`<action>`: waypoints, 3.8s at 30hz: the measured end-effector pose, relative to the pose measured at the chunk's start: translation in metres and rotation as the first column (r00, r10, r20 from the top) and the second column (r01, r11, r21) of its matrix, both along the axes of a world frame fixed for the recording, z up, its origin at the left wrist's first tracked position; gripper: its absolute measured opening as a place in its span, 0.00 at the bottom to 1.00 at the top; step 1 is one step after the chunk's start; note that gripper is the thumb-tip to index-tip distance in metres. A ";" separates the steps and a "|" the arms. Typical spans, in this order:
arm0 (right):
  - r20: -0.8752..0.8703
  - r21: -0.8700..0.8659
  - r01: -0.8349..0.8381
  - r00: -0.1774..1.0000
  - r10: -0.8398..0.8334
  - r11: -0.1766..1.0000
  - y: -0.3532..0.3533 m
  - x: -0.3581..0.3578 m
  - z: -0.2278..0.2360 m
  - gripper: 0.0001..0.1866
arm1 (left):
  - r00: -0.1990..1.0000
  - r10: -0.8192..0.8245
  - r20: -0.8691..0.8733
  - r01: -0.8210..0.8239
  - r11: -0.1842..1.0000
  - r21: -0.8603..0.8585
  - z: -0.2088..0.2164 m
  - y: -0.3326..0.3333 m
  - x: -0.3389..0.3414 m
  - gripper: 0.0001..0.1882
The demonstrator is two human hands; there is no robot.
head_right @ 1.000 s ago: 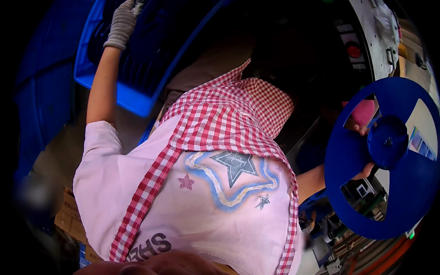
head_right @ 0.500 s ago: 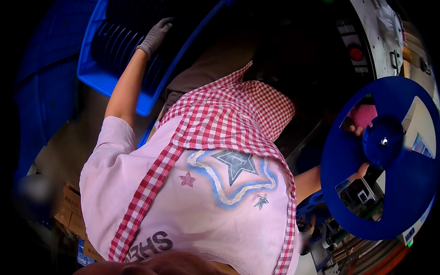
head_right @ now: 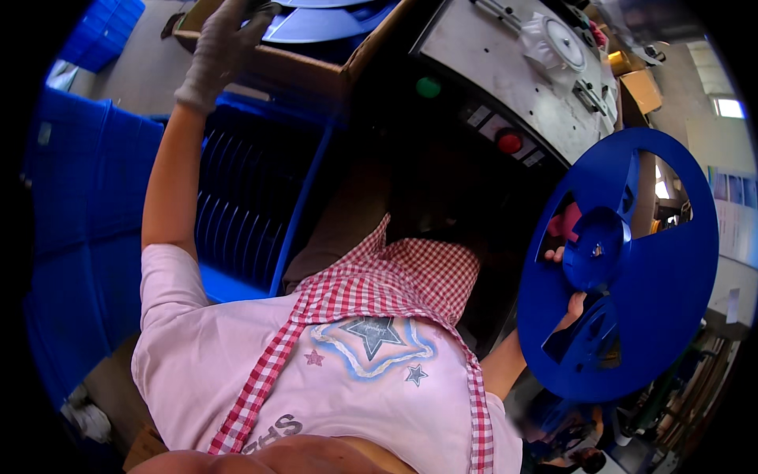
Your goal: The person repeatedly picks up blue plastic spools from a blue crate, wipes them with a pink cloth, and places them into a cardboard box. The person then stacks the filled crate onto a pile of other crates.
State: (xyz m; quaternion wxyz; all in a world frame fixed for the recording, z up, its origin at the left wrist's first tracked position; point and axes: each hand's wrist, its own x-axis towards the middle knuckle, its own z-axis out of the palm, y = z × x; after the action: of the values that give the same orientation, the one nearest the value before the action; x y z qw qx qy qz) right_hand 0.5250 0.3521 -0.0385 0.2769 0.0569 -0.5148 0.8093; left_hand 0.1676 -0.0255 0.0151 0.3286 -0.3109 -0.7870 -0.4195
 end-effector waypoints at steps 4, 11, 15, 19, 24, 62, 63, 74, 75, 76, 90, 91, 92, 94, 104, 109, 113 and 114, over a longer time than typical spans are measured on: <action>-0.022 0.006 0.042 0.999 -0.041 0.999 -0.010 0.023 0.005 0.37 | 0.941 0.337 0.025 -0.255 0.758 -0.601 -0.006 0.010 -0.095 0.23; 0.033 0.458 0.626 0.698 -0.716 0.631 0.002 0.074 0.020 0.26 | 0.920 0.382 0.092 -0.202 0.661 -0.723 -0.022 0.100 -0.144 0.20; -0.420 0.795 0.588 0.354 -0.836 -0.151 -0.012 0.036 0.065 0.31 | 0.913 0.345 -0.217 -0.408 0.759 -0.507 0.009 0.026 -0.147 0.16; -0.406 0.868 0.454 0.420 -0.812 -0.200 0.022 -0.014 0.057 0.33 | 0.942 0.271 -0.199 -0.312 0.924 -0.221 0.011 0.004 -0.102 0.20; 0.196 0.428 0.349 0.865 -0.462 0.834 0.005 -0.044 0.006 0.32 | 0.967 0.081 -0.243 -0.082 0.997 0.006 -0.033 0.015 0.060 0.18; 0.153 0.626 0.188 0.922 -0.355 0.757 -0.070 -0.118 -0.041 0.28 | 0.147 -0.985 0.093 0.445 0.149 0.883 -0.162 0.187 0.153 0.36; 0.150 0.626 0.188 0.924 -0.353 0.757 -0.070 -0.118 -0.041 0.28 | 0.160 -0.974 0.157 0.458 0.215 0.863 -0.166 0.187 0.152 0.33; 0.200 0.495 0.137 0.943 -0.266 0.858 -0.073 -0.116 -0.031 0.28 | 0.137 -0.969 0.206 0.451 0.246 0.858 -0.126 0.173 0.171 0.33; 0.177 0.489 0.147 0.949 -0.262 0.860 -0.074 -0.116 -0.032 0.28 | 0.112 -0.969 0.219 0.456 0.246 0.855 -0.127 0.171 0.169 0.33; 0.187 0.497 0.140 0.947 -0.263 0.857 -0.074 -0.115 -0.031 0.28 | 0.094 -0.968 0.233 0.460 0.250 0.852 -0.128 0.169 0.168 0.33; 0.146 0.527 0.127 0.961 -0.236 0.840 -0.075 -0.108 -0.026 0.28 | 0.310 -0.892 0.328 0.460 0.443 0.769 -0.144 0.170 0.174 0.38; 0.152 0.518 0.125 0.960 -0.235 0.846 -0.077 -0.106 -0.023 0.28 | 0.293 -0.901 0.319 0.455 0.425 0.783 -0.145 0.170 0.173 0.38; 0.159 0.509 0.122 0.959 -0.233 0.852 -0.078 -0.106 -0.021 0.28 | 0.276 -0.910 0.309 0.450 0.406 0.795 -0.146 0.170 0.172 0.38; 0.167 0.527 0.122 0.955 -0.243 0.841 -0.076 -0.107 -0.025 0.29 | 0.290 -0.905 0.311 0.460 0.417 0.784 -0.146 0.171 0.172 0.39; 0.148 0.517 0.116 0.964 -0.223 0.848 -0.075 -0.110 -0.026 0.29 | 0.395 -0.842 0.368 0.454 0.527 0.718 -0.133 0.169 0.178 0.42; 0.186 0.497 0.091 0.960 -0.208 0.863 -0.077 -0.110 -0.024 0.29 | 0.390 -0.856 0.339 0.476 0.503 0.722 -0.136 0.168 0.176 0.41; 0.203 0.491 0.084 0.957 -0.208 0.867 -0.077 -0.108 -0.027 0.29 | 0.386 -0.866 0.318 0.491 0.484 0.724 -0.137 0.172 0.173 0.41; 0.202 0.512 0.108 0.949 -0.242 0.852 -0.077 -0.107 -0.026 0.29 | 0.385 -0.868 0.312 0.496 0.480 0.724 -0.136 0.172 0.174 0.41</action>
State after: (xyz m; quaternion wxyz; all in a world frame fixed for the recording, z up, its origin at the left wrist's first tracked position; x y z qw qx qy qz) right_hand 0.4178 0.2748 -0.0640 0.2566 -0.0278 -0.7393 0.6220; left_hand 0.3413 0.1466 -0.1211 -0.1118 -0.3519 -0.4861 -0.7921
